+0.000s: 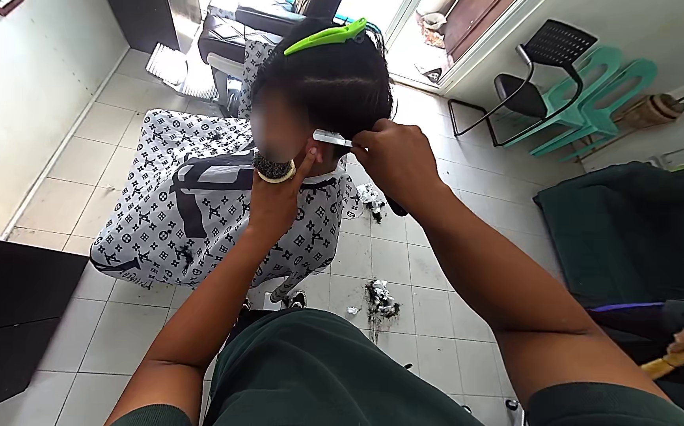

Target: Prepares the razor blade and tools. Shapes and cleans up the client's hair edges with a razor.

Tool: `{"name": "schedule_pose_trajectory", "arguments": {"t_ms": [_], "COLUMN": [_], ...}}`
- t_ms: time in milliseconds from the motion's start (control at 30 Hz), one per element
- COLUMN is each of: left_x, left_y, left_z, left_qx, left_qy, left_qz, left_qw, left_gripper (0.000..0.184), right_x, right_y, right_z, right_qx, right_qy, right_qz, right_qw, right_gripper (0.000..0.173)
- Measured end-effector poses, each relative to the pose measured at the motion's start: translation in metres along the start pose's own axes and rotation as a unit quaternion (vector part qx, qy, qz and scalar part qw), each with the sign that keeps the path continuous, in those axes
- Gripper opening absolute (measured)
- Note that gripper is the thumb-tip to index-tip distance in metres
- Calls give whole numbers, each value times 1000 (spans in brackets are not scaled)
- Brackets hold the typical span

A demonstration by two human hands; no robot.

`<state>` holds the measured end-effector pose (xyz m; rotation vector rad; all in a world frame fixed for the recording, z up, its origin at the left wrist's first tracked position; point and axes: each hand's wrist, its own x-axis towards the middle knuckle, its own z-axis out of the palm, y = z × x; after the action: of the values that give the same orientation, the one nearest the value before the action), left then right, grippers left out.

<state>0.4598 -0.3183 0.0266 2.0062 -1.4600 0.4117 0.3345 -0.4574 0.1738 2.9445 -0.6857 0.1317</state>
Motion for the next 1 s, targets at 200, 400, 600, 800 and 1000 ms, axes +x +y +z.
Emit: {"name": "schedule_pose_trajectory", "arguments": {"t_ms": [200, 400, 600, 800, 1000], "left_x": [2, 38, 87, 80, 75], "left_y": [-3, 3, 21, 16, 9], "left_z": [-1, -27, -31, -23, -37], "left_qx": [-70, -274, -172, -138, -150], "left_qy": [1, 175, 113, 51, 38], "left_qz": [10, -66, -92, -141, -184], "left_qw": [998, 943, 974, 979, 971], "left_gripper": [76, 51, 97, 120, 117], "right_x": [-21, -63, -60, -41, -24], "right_y": [18, 40, 24, 11, -4], "right_z": [24, 71, 110, 131, 116], "right_qx": [181, 514, 548, 512, 444], "right_qy": [95, 178, 180, 178, 182], "right_qz": [-43, 118, 164, 127, 92], "right_qw": [978, 830, 800, 831, 873], "right_gripper": [17, 17, 21, 20, 18]}}
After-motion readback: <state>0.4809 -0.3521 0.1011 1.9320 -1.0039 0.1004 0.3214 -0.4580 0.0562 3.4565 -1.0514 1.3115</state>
